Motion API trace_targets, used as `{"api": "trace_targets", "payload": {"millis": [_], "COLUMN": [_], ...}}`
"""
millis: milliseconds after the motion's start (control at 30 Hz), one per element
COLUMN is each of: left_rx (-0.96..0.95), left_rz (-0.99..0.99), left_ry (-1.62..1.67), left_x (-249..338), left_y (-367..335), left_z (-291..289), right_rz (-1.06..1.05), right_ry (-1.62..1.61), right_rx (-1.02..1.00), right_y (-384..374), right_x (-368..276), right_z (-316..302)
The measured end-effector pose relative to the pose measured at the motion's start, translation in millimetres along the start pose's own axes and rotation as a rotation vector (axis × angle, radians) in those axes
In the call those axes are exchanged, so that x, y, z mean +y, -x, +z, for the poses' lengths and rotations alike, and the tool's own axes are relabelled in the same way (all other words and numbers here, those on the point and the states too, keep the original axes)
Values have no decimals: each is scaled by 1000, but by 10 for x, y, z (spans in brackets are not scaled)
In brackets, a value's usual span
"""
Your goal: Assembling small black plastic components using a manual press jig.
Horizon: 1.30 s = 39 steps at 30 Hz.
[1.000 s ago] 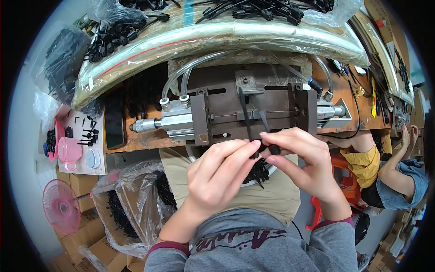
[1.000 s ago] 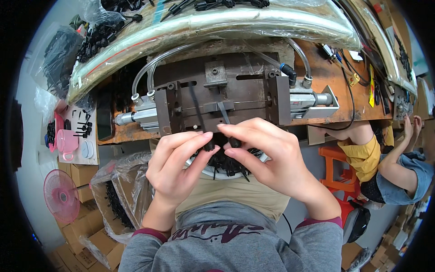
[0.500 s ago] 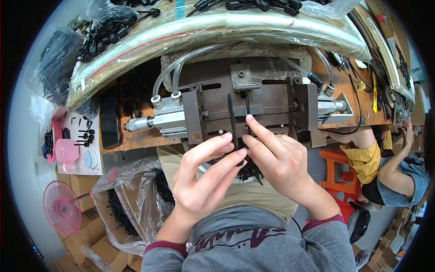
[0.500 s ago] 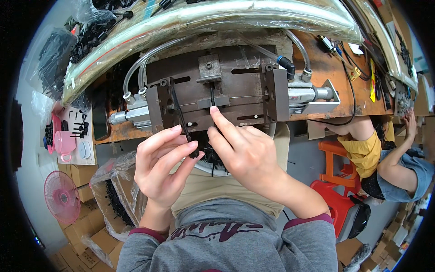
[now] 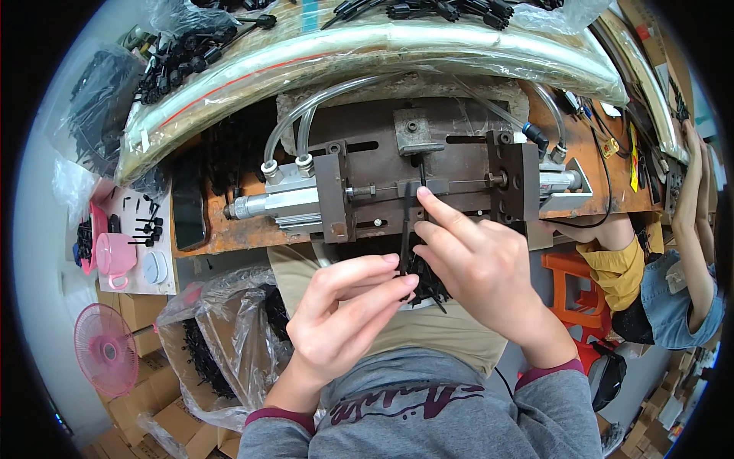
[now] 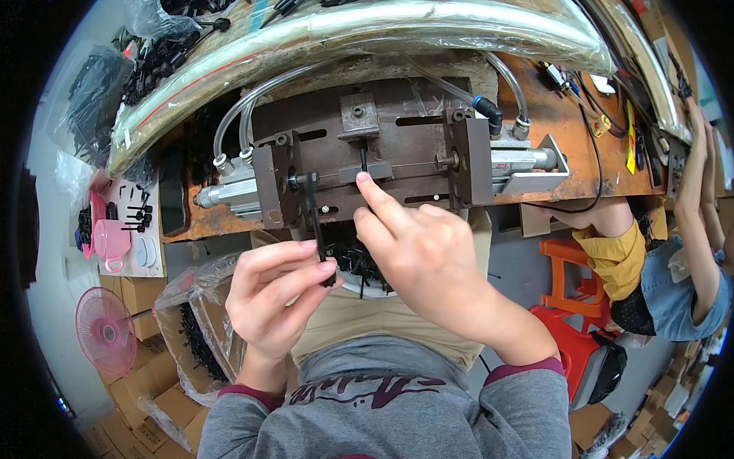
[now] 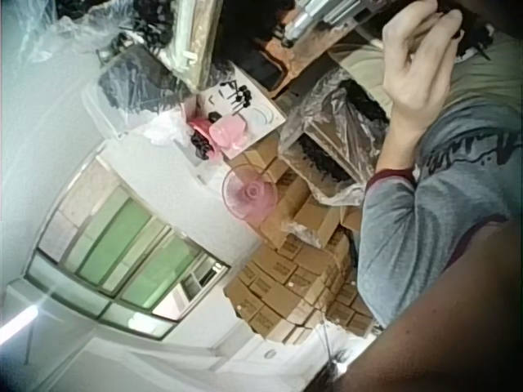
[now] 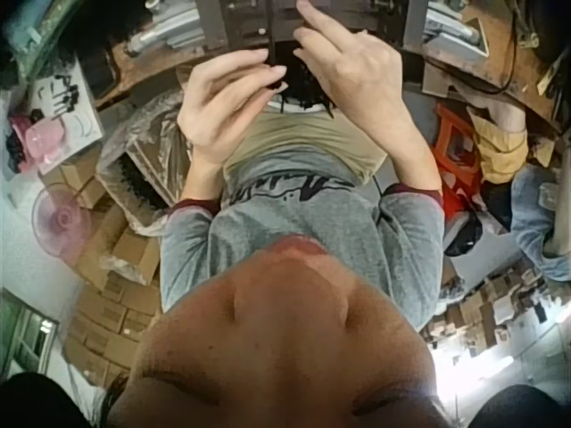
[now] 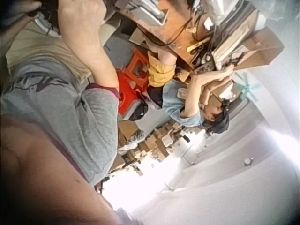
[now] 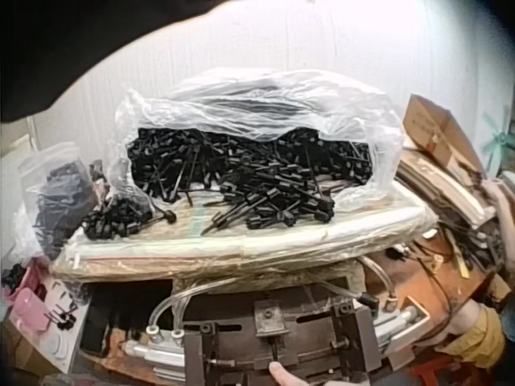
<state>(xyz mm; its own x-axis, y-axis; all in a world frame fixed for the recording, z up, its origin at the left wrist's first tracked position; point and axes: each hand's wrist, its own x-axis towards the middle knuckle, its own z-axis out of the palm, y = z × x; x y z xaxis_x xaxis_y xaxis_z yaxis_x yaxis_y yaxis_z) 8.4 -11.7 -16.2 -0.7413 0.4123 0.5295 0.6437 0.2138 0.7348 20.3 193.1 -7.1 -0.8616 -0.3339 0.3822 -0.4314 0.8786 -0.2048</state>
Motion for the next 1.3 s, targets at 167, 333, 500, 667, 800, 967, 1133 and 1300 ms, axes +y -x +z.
{"api": "trace_targets", "payload": {"millis": [167, 333, 500, 667, 800, 967, 1133, 1300], "left_rx": [-44, -102, -32, 83, 200, 247, 243, 319], "left_rz": [21, 55, 98, 110, 68, 101, 110, 130], "left_ry": [3, 2, -28, -128, -232, -220, -195, -334], "left_x": [56, 104, 138, 70, 199, 260, 275, 160], "left_y": [0, 11, 43, 168, 185, 227, 309, 240], "left_z": [-38, -84, -186, -360, -551, -633, -658, -856], "right_rz": [452, 654, 518, 150, -258, -316, -244, -81], "right_ry": [-1098, -1529, -1470, -1227, -1307, -976, -766, -801], "right_rx": [165, 13, 303, 453, 728, 502, 206, 370], "right_y": [-89, -262, -459, -1297, -2241, -3268, -3761, -3234], "right_x": [-17, -55, 13, -54, -666, -1132, -1277, -790], "right_z": [-131, -199, -160, -240, -260, -696, -1141, -916]}}
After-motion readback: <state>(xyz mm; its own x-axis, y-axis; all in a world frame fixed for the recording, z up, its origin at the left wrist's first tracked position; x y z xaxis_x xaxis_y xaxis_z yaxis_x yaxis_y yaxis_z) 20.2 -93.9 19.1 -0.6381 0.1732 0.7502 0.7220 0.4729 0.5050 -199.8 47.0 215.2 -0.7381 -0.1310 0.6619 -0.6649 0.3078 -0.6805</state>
